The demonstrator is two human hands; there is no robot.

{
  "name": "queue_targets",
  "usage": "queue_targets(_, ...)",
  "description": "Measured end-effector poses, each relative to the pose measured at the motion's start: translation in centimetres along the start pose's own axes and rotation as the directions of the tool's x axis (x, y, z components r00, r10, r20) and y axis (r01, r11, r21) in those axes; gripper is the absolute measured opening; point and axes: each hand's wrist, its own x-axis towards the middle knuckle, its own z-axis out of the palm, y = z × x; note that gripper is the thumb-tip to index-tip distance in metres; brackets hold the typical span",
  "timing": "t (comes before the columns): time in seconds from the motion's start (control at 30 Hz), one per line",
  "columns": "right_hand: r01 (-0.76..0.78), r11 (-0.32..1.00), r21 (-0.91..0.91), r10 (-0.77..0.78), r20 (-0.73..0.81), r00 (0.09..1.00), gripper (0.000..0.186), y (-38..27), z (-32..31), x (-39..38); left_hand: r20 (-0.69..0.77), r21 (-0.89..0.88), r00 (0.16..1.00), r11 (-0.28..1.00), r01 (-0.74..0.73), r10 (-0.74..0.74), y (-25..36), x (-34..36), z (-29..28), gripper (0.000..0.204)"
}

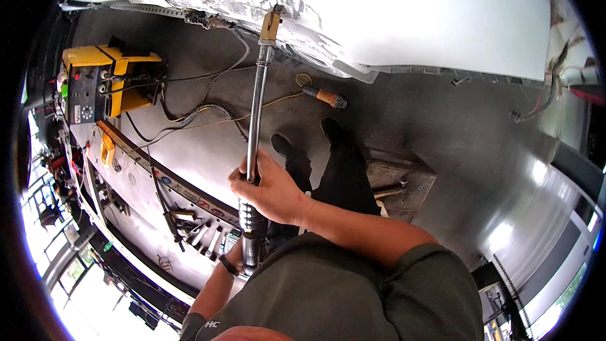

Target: The person grinds the damaged area of a white car door, uses a dent puller to straighten the panel, and hammers the surface to refine the shape.

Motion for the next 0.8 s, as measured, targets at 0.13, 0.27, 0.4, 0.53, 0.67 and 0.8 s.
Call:
queue_targets(0.13, -0.033, 0.997, -0.068, 0.037, 0.056, 0.998, 0.029, -0.5, -1.4, -0.5, -0.166, 0.096, 0.975, 0.986, -0.135, 0.150, -3.3, 1.8, 0.7, 0.046)
queue_targets(0.27, -0.256, 0.957, 0.139, 0.238, 0.136, 0.962, 0.027, -1.0, -3.1, 0.0, -0.451, 0.757, 0.367, 0.567, -0.326, 0.814, -8.4, 2.9, 3.0, 0.036)
queue_targets(0.4, -0.209, 0.972, 0.109, 0.190, 0.157, 0.969, 0.027, -1.3, -3.6, -1.1, -0.192, 0.918, 0.452, 0.322, -0.231, 0.871, -9.3, 3.1, 3.6, 0.029)
queue_targets(0.53, -0.089, 0.959, -0.270, 0.127, 0.126, 0.984, 0.032, -1.8, -3.3, -2.4, -0.036, -0.053, 0.998, 0.997, -0.052, 0.050, -6.0, 2.8, 2.7, 0.048)
queue_targets(0.67, -0.120, 0.983, -0.138, 0.144, 0.175, 0.974, 0.032, -1.7, -3.8, -1.1, -0.341, 0.683, 0.773, 0.706, -0.188, 0.535, -6.8, 2.6, 4.1, 0.040)
queue_targets(0.8, -0.213, 0.975, 0.069, 0.199, 0.170, 0.965, 0.032, -1.1, -4.2, -0.6, -0.695, 0.418, 0.230, 0.643, -0.642, 0.681, -9.9, 4.3, 6.2, 0.043)
